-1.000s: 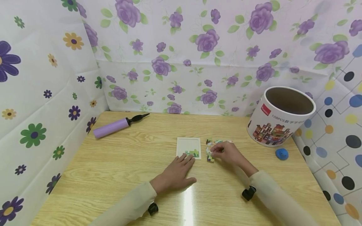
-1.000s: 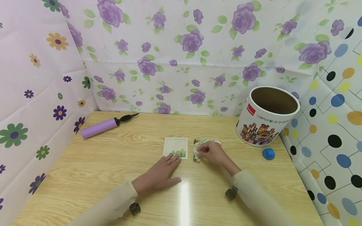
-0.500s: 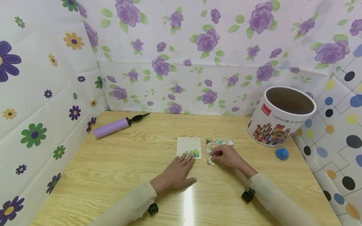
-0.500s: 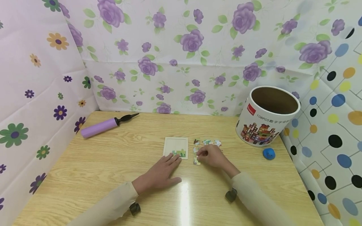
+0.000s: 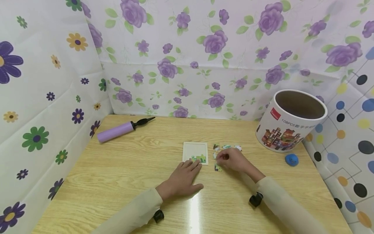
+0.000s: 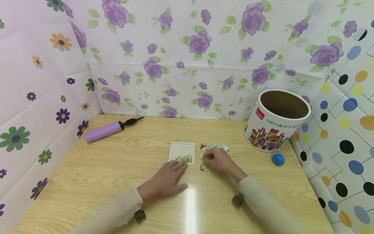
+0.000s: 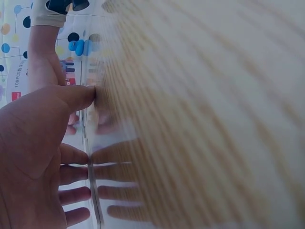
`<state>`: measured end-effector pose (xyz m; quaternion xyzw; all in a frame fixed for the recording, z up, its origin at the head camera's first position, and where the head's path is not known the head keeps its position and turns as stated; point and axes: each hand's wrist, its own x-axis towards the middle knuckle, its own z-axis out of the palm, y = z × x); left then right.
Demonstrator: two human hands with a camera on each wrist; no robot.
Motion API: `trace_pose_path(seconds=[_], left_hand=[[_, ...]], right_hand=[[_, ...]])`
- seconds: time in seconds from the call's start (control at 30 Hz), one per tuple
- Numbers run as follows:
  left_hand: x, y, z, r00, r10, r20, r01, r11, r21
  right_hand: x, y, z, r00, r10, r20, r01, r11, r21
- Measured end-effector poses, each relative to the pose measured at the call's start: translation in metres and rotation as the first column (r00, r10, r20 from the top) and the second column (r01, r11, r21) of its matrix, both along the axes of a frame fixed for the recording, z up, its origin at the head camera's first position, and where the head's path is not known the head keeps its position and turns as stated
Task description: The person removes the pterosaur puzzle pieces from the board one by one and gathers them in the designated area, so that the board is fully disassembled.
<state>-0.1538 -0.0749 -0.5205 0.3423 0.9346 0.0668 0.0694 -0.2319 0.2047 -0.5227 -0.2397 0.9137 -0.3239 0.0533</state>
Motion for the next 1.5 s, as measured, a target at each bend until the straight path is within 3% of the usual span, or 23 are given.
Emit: trace_pose_path(seconds=[0.47,0.67,1.0,1.5], left_hand=[[0.0,0.0,-0.001,0.998,-0.044,-0.04,0.041,0.997,-0.062],[0.0,0.001,0.001,0.999,-0.038,-0.035,0.037,0.999,-0.036],[-0.001,0.002,0.002,0.999,-0.039,-0.016,0.038,0.998,-0.058],[0.001,0.003,0.002,0.996,-0.068,-0.06,0.063,0.995,-0.081]], right_hand=[[-0.023,-0.04,0.01,0.996,0.085,0.041,-0.084,0.996,-0.018],[-0.031,-0.052,0.009,0.995,0.083,0.051,-0.083,0.996,-0.017],[-0.036,-0.067,0.013,0.994,0.093,0.064,-0.093,0.996,0.003],[-0.038,-0.092,0.004,0.972,0.227,0.066,-0.23,0.973,0.035]])
